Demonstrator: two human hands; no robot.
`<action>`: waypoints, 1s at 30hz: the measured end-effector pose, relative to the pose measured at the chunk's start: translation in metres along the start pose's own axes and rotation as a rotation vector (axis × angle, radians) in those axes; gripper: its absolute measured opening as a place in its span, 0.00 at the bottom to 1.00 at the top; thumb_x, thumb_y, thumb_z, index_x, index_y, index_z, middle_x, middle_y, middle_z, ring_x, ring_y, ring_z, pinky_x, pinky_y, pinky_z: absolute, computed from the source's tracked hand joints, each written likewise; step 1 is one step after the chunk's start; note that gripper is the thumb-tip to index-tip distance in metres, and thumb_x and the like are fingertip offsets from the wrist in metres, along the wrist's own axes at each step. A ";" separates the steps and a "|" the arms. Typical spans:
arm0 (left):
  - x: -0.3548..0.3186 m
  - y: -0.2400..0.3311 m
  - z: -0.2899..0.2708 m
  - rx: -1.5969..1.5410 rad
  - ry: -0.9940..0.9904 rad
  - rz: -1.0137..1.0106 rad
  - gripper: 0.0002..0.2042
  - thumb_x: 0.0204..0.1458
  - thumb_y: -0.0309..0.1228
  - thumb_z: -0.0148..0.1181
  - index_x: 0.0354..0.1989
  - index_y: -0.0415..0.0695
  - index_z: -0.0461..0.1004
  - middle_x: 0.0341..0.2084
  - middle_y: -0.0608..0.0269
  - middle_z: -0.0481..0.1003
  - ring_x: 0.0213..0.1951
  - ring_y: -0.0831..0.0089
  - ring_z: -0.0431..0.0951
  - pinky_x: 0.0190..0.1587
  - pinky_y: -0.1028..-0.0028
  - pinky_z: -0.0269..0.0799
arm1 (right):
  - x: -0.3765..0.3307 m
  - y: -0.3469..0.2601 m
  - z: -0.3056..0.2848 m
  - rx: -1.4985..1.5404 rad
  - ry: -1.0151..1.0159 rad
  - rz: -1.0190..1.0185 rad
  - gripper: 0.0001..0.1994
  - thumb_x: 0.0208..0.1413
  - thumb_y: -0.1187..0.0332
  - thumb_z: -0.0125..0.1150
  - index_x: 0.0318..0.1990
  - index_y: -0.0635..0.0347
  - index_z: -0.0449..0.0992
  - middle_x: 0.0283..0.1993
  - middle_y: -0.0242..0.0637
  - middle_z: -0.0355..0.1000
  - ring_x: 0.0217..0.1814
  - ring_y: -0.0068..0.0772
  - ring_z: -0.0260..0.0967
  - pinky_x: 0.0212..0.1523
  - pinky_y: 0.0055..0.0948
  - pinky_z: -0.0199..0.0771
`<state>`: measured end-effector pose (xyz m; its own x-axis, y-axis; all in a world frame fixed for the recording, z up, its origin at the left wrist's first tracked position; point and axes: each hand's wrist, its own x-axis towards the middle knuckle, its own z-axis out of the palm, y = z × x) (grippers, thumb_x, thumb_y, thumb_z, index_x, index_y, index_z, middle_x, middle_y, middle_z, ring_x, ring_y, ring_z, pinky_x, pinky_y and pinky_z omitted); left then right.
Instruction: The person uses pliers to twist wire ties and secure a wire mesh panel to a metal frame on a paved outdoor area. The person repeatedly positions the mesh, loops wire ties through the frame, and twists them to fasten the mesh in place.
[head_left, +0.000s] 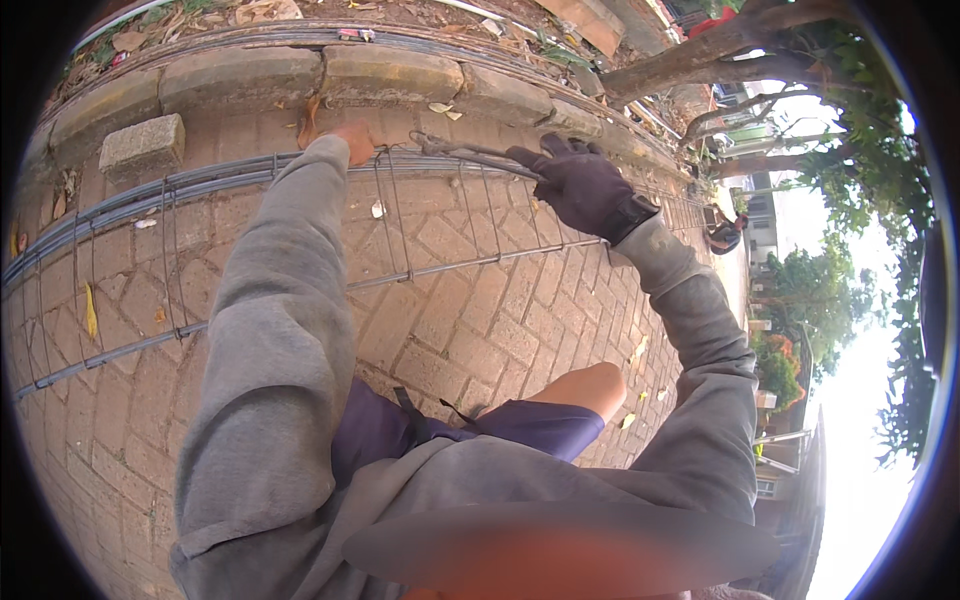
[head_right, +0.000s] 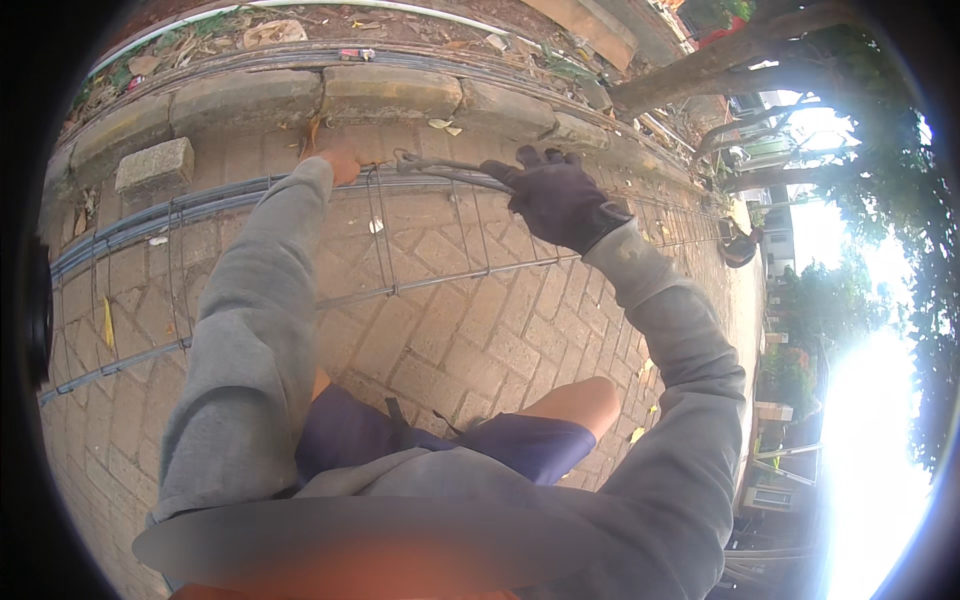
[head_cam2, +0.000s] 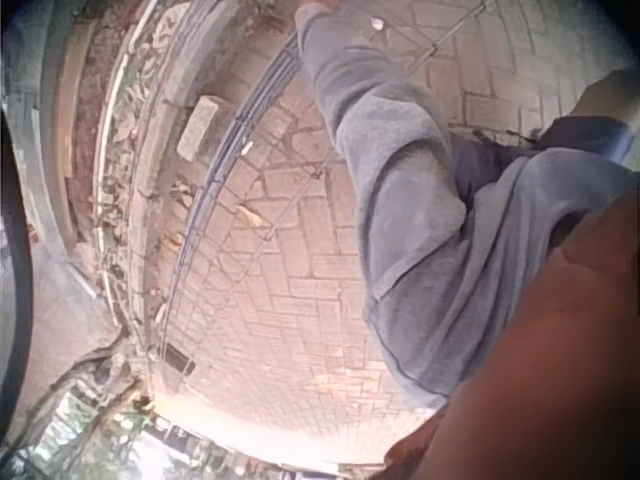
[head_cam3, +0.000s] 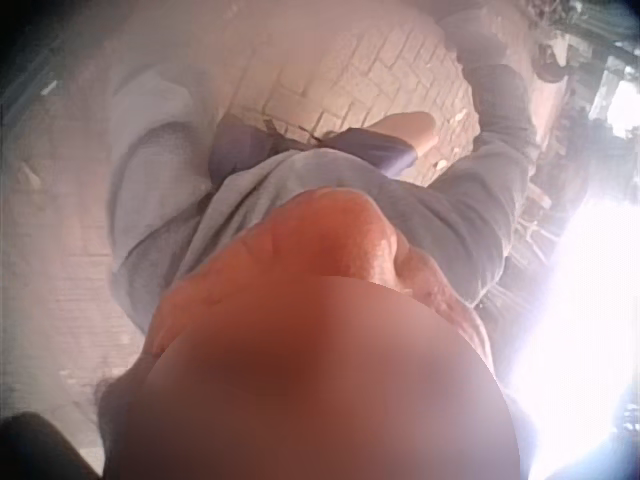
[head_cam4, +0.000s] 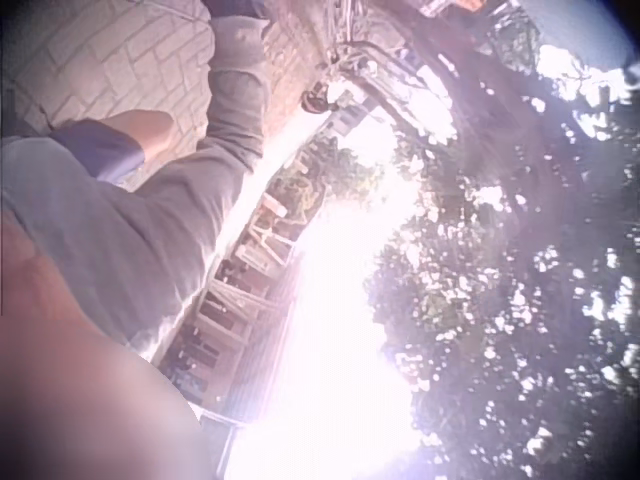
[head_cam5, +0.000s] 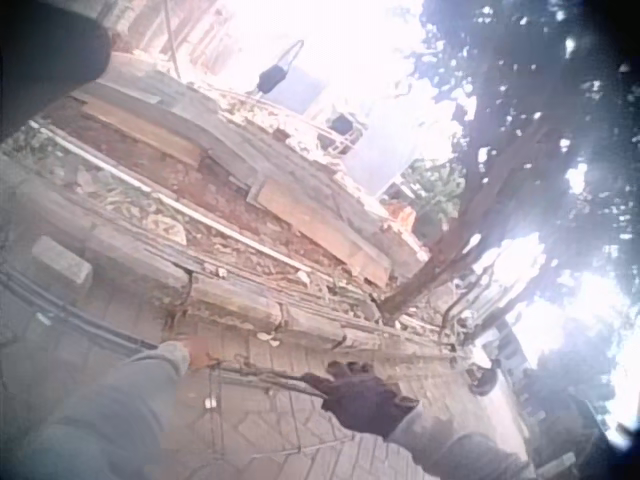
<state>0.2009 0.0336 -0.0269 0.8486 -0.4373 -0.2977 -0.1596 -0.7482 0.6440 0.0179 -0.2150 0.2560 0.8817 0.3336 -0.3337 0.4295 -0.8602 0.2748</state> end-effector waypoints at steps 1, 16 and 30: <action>-0.001 0.002 0.000 0.090 -0.020 0.110 0.17 0.49 0.26 0.59 0.49 0.43 0.84 0.47 0.43 0.82 0.52 0.48 0.82 0.53 0.57 0.76 | 0.020 -0.001 -0.002 -0.181 0.030 0.046 0.28 0.60 0.64 0.59 0.70 0.46 0.67 0.69 0.56 0.65 0.70 0.58 0.63 0.71 0.58 0.55; 0.005 -0.004 0.001 0.007 -0.110 0.188 0.27 0.41 0.22 0.64 0.56 0.49 0.81 0.52 0.43 0.80 0.55 0.47 0.79 0.55 0.57 0.76 | 0.160 0.007 0.003 -0.575 0.256 -0.334 0.30 0.54 0.76 0.56 0.68 0.55 0.68 0.76 0.53 0.56 0.76 0.62 0.55 0.76 0.58 0.50; -0.008 0.002 -0.007 -0.085 -0.071 0.126 0.22 0.47 0.25 0.63 0.55 0.46 0.81 0.51 0.41 0.80 0.55 0.46 0.79 0.55 0.55 0.75 | 0.177 -0.009 -0.013 -0.736 0.165 -0.367 0.24 0.59 0.74 0.54 0.64 0.56 0.71 0.76 0.50 0.58 0.76 0.59 0.57 0.77 0.54 0.53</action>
<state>0.1971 0.0394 -0.0179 0.7861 -0.5618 -0.2578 -0.2171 -0.6415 0.7358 0.1730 -0.1434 0.2060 0.6535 0.6450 -0.3961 0.6623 -0.2340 0.7117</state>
